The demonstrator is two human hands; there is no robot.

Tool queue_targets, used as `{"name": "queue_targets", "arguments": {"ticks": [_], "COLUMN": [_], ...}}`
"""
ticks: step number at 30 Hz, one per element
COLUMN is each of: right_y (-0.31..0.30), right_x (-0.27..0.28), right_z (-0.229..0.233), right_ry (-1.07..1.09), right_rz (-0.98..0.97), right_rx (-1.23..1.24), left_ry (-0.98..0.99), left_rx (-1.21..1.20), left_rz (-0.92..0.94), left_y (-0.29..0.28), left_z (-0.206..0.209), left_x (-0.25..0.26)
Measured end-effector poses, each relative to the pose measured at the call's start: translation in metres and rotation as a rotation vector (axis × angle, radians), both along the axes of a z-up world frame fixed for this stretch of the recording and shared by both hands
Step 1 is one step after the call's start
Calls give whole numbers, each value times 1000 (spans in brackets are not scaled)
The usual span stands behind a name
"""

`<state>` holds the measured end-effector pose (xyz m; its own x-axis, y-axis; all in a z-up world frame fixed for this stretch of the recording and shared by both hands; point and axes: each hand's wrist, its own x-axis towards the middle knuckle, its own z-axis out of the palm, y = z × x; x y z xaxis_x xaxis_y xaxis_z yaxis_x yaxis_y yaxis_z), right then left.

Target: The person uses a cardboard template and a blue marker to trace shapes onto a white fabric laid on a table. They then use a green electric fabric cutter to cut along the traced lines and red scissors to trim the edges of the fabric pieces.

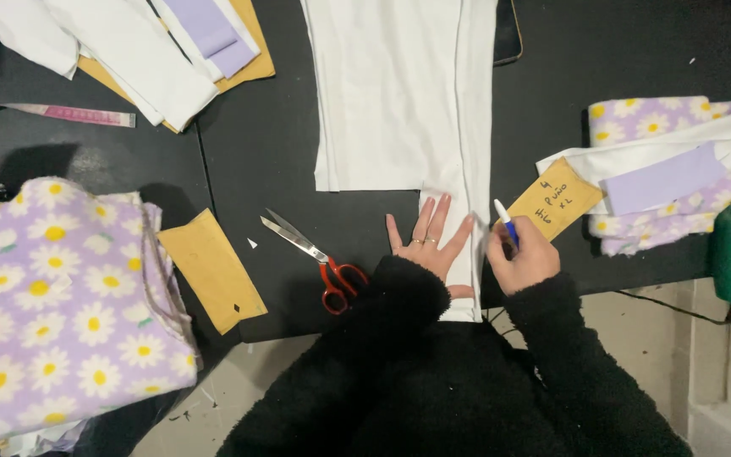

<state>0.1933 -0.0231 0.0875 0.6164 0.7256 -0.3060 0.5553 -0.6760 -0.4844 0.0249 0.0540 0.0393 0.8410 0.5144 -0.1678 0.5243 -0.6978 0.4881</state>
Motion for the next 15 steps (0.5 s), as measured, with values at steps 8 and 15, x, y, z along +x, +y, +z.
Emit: {"name": "queue_targets", "arguments": {"ticks": [8,15], "right_y": [23,10], "right_x": [3,23], "right_z": [-16,-25], "right_ry": [251,97], "right_rz": [288,308], "right_rx": [406,279], "left_ry": [-22,-47], "left_rx": [39,-112], "left_rz": [-3,-12], "left_y": [-20,-29], "left_z": [-12,4], "left_x": [-5,-36]}}
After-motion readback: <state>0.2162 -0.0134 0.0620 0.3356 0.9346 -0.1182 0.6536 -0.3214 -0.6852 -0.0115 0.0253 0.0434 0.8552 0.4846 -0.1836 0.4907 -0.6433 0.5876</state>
